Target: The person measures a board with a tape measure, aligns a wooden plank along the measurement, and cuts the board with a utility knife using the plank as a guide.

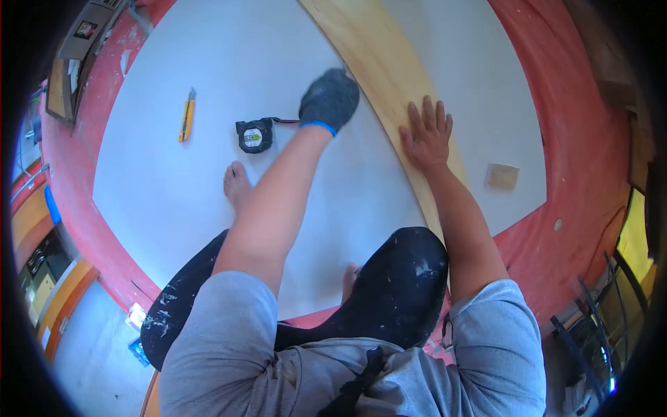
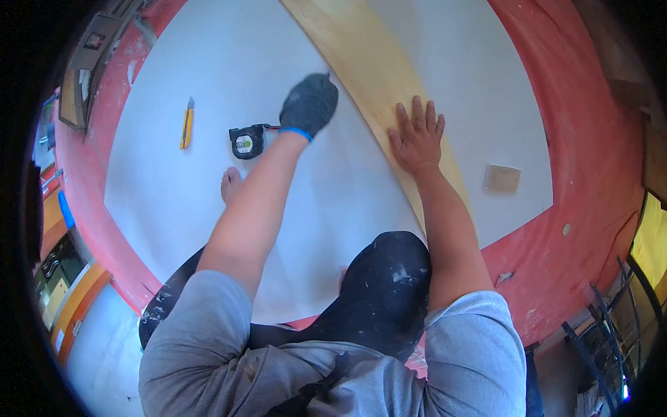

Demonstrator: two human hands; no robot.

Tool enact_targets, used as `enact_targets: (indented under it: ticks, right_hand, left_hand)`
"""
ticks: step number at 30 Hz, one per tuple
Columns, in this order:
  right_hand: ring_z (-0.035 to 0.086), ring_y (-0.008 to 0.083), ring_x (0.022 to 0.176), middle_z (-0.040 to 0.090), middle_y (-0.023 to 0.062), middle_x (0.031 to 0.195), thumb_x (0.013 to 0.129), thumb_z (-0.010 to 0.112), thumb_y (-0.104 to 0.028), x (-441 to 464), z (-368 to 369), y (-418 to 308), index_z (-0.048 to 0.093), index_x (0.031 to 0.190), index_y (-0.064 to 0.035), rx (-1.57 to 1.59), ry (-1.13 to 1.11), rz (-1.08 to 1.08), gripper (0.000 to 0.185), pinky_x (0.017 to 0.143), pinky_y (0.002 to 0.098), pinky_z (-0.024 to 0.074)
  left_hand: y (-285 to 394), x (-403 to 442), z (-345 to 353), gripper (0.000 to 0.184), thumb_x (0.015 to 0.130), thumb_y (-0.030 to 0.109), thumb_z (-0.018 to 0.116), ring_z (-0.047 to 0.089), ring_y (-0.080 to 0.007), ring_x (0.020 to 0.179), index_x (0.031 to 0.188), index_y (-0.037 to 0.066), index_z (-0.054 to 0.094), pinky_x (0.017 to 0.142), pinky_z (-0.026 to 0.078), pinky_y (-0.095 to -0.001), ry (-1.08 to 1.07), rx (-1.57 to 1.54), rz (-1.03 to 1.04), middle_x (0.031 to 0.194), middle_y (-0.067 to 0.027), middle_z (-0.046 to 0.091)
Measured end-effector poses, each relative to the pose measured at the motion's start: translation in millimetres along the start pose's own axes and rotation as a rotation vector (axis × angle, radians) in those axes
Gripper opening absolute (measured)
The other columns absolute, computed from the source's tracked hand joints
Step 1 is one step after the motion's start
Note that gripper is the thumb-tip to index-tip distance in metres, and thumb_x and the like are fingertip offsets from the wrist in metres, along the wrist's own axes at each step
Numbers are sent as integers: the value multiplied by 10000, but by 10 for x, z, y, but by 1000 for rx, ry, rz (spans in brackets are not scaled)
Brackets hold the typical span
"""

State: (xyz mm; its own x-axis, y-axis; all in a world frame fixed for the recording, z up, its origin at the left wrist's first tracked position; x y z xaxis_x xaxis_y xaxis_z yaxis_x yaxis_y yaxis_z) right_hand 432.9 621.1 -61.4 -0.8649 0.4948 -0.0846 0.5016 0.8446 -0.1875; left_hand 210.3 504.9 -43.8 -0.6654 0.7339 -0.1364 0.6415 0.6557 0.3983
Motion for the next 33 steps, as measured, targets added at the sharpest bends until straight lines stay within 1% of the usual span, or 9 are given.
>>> enact_targets:
  ticks: [6, 8, 16, 22, 25, 28, 29, 31, 33]
  right_hand:
    - [198, 448, 1577, 273, 129, 1716, 1020, 522, -525, -12, 37, 3, 444, 1598, -276, -5, 45, -11, 634, 1241, 670, 146]
    - [183, 446, 1578, 256, 120, 1718, 1028, 498, -544, -25, 59, 21, 431, 1604, -276, -5, 40, -11, 638, 1242, 677, 137]
    - [191, 442, 1578, 252, 117, 1718, 1019, 509, -547, 23, 104, 1, 423, 1604, -282, -12, 66, -22, 648, 1236, 683, 133]
    - [195, 439, 1577, 267, 123, 1710, 1014, 515, -540, 28, 94, -1, 430, 1600, -285, -2, 78, -23, 644, 1234, 687, 134]
    - [192, 440, 1579, 279, 123, 1707, 1010, 521, -529, 16, 100, 38, 438, 1595, -287, 8, 48, -8, 639, 1238, 684, 129]
    - [186, 436, 1585, 285, 120, 1710, 1004, 529, -517, 22, 68, 15, 438, 1596, -289, 11, 51, 2, 641, 1245, 675, 121]
    - [183, 435, 1587, 286, 118, 1712, 1003, 532, -513, 18, 52, 6, 437, 1597, -290, 12, 57, 4, 642, 1248, 671, 118]
    - [179, 428, 1592, 285, 117, 1716, 1000, 538, -511, 14, 46, -4, 434, 1600, -292, -3, 41, 11, 647, 1253, 663, 112]
    - [176, 421, 1596, 281, 116, 1720, 999, 543, -510, 17, 58, 1, 430, 1603, -295, -7, 43, 10, 652, 1255, 659, 108]
  left_hand:
    - [685, -1234, 175, 275, 991, 300, 548, 725, -446, 838, 1092, 75, 670, 788, 582, -561, -158, -246, -201, 933, -240, 737]
    - [886, -1569, 391, 439, 986, 298, 523, 725, -459, 928, 1347, 59, 597, 844, 564, -585, -412, -310, -260, 1005, -280, 737]
    - [1277, -2217, 672, 519, 1001, 310, 495, 721, -468, 979, 1447, 52, 556, 923, 546, -565, -746, -417, -223, 1067, -295, 734]
    - [1282, -2300, 770, 537, 1005, 330, 474, 719, -470, 993, 1453, 45, 554, 945, 535, -578, -807, -416, -260, 1115, -296, 729]
    - [1181, -2170, 542, 495, 1005, 307, 506, 718, -465, 957, 1415, 41, 586, 891, 557, -575, -694, -366, -225, 1115, -285, 726]
    - [688, -1646, 369, 389, 1008, 249, 538, 727, -423, 885, 1317, 34, 636, 804, 586, -542, -283, -191, -112, 1095, -244, 724]
    - [502, -1408, 200, 354, 1001, 245, 541, 730, -423, 866, 1257, 22, 639, 750, 585, -547, 46, -90, -16, 1039, -245, 732]
    - [168, -909, -175, 307, 993, 235, 545, 730, -430, 847, 1184, 20, 650, 710, 583, -556, 349, -71, 34, 986, -246, 738]
    - [-234, -290, -256, 294, 992, 240, 540, 724, -443, 886, 1161, 36, 666, 764, 579, -563, 295, -144, -3, 1006, -250, 736]
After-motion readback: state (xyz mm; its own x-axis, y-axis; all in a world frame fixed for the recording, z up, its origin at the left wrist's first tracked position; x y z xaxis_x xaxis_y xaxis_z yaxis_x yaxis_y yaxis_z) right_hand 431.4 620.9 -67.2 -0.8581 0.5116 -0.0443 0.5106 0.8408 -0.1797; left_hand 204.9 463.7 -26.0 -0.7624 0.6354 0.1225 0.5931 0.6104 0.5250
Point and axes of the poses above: each hand's wrist, its own x-axis towards the middle knuckle, its own z-axis out of the palm, y = z × x, the point moved 10 cm from there along x, towards the middle knuckle
